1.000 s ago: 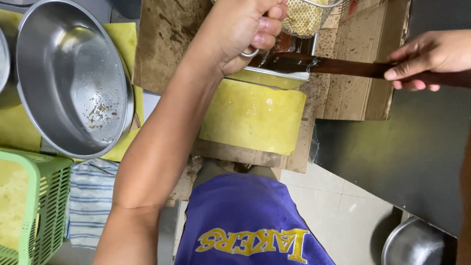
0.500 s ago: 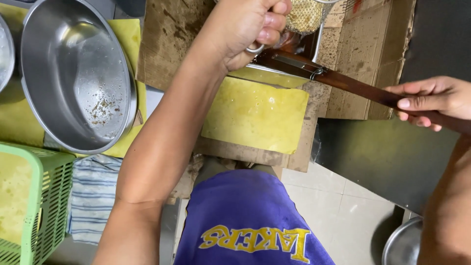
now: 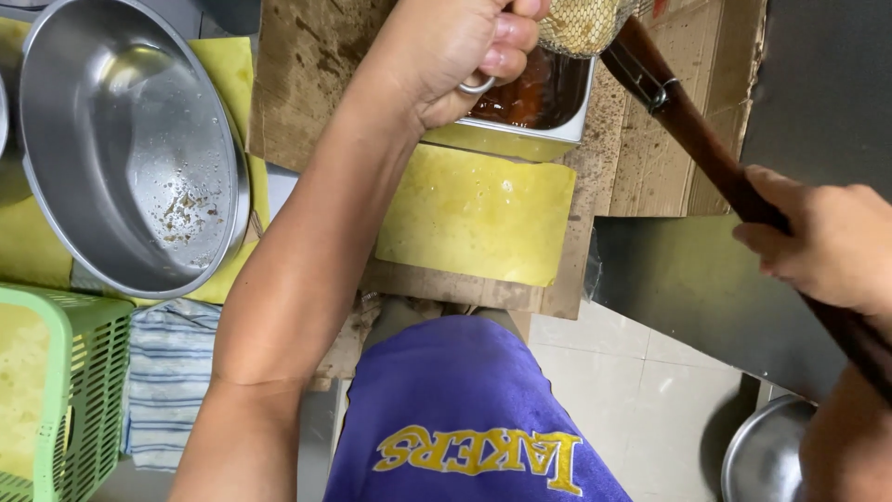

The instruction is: The person uses a metal strainer to lift a batch of potato chips from a deep fryer, shakes them to drain excess oil, and then transfers them into a green plastic basket. They also use a long-handled wooden spatula to stir the hot oil in the fryer.

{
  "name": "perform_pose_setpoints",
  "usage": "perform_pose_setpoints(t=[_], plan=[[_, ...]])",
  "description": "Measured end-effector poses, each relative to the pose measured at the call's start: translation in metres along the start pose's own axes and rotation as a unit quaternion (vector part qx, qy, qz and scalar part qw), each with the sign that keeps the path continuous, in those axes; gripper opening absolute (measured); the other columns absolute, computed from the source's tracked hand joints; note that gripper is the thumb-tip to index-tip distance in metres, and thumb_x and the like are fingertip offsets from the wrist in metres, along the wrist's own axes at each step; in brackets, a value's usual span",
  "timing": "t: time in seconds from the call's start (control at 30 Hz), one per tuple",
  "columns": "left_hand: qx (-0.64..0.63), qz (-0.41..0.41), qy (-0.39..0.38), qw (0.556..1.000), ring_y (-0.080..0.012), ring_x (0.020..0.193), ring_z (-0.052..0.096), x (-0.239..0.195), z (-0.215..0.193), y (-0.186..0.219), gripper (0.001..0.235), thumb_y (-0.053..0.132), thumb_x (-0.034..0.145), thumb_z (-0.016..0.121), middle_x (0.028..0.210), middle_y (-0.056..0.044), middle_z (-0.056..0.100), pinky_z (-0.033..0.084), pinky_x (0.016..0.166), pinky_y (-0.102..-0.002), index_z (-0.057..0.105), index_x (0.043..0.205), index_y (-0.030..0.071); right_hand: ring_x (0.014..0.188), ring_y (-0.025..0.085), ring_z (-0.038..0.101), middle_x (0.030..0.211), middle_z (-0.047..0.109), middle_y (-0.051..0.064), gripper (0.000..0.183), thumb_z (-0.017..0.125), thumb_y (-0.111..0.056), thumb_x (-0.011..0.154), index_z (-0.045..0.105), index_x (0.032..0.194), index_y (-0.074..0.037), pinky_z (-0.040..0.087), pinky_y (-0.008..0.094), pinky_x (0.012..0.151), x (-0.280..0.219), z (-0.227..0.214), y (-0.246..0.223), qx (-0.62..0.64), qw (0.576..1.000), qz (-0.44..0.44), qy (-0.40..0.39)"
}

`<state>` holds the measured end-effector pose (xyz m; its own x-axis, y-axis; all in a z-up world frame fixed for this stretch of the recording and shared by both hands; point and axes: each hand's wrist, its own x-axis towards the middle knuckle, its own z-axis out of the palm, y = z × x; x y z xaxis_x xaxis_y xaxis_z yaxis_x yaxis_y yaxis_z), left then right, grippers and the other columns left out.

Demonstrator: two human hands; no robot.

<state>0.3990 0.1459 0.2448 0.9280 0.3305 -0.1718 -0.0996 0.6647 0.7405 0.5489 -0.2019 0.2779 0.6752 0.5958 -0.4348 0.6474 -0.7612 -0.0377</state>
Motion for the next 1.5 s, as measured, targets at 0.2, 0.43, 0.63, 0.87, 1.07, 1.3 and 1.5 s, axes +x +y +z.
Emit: perform_pose_setpoints(t=[0.2, 0.43, 0.63, 0.87, 1.07, 1.3, 1.5], plan=[[-0.009, 0.01, -0.022, 1.0, -0.0019, 0.054, 0.033, -0.002, 0.0, 0.002, 0.025, -0.007, 0.092, 0.046, 0.075, -0.002, 0.047, 0.017, 0.041, -0.016, 0.048, 0.076, 0.013, 0.09, 0.046, 0.081, 0.103, 0.08, 0.028, 0.056, 0.052, -0.028, 0.098, 0.042, 0.153, -0.021, 0.064, 0.051, 0.076, -0.005, -0.022, -0.085, -0.187, 0.963, 0.094, -0.172], [0.007, 0.002, -0.025, 1.0, -0.0013, 0.053, 0.036, -0.012, -0.003, 0.012, 0.025, -0.01, 0.093, 0.043, 0.076, -0.002, 0.051, 0.022, 0.039, -0.015, 0.052, 0.08, 0.009, 0.074, 0.027, 0.074, 0.074, 0.083, 0.009, 0.013, 0.061, -0.026, 0.096, 0.067, 0.096, -0.014, 0.051, 0.039, 0.07, 0.015, -0.017, -0.072, -0.072, 0.976, 0.046, -0.201], [0.001, -0.006, 0.003, 1.0, -0.002, 0.051, 0.036, -0.009, -0.006, 0.009, 0.023, -0.008, 0.094, 0.044, 0.076, -0.004, 0.056, 0.023, 0.039, -0.016, 0.051, 0.08, 0.009, 0.062, 0.026, 0.06, 0.071, 0.069, 0.013, 0.017, 0.063, -0.011, 0.099, 0.068, 0.114, -0.007, 0.045, 0.037, 0.065, 0.023, 0.0, -0.053, 0.226, 0.95, 0.065, -0.207], [0.01, 0.012, -0.001, 1.0, -0.0019, 0.053, 0.037, -0.008, -0.008, 0.009, 0.024, -0.011, 0.089, 0.046, 0.077, -0.004, 0.053, 0.02, 0.04, -0.015, 0.052, 0.077, 0.009, 0.063, 0.025, 0.057, 0.09, 0.069, 0.018, 0.036, 0.06, -0.002, 0.101, 0.068, 0.135, 0.003, 0.051, 0.038, 0.06, 0.055, 0.045, -0.032, 0.439, 0.871, 0.053, -0.217], [0.009, 0.006, -0.034, 0.999, -0.0003, 0.054, 0.034, -0.01, -0.008, 0.012, 0.028, -0.009, 0.094, 0.046, 0.074, 0.001, 0.045, 0.019, 0.041, -0.014, 0.047, 0.077, 0.014, 0.06, 0.021, 0.059, 0.087, 0.069, 0.016, 0.039, 0.06, -0.003, 0.1, 0.064, 0.138, 0.002, 0.054, 0.032, 0.058, 0.081, 0.093, -0.031, 0.524, 0.823, 0.014, -0.219], [0.023, 0.013, -0.021, 0.999, -0.0005, 0.054, 0.032, -0.011, 0.001, 0.014, 0.029, -0.01, 0.091, 0.044, 0.073, 0.001, 0.043, 0.017, 0.04, -0.015, 0.044, 0.074, 0.014, 0.096, 0.038, 0.07, 0.114, 0.068, 0.034, 0.027, 0.053, 0.009, 0.098, 0.048, 0.123, 0.0, 0.061, 0.048, 0.085, 0.093, 0.128, -0.035, 0.68, 0.694, 0.08, -0.223], [0.009, 0.011, -0.008, 1.0, -0.0017, 0.055, 0.035, -0.011, 0.005, 0.015, 0.022, -0.01, 0.09, 0.049, 0.077, -0.004, 0.05, 0.02, 0.04, -0.015, 0.052, 0.078, 0.008, 0.049, 0.004, 0.037, 0.084, 0.052, 0.009, 0.008, 0.055, -0.008, 0.104, 0.048, 0.107, -0.01, 0.031, 0.016, 0.035, 0.119, 0.155, -0.034, 0.719, 0.622, 0.065, -0.302]])
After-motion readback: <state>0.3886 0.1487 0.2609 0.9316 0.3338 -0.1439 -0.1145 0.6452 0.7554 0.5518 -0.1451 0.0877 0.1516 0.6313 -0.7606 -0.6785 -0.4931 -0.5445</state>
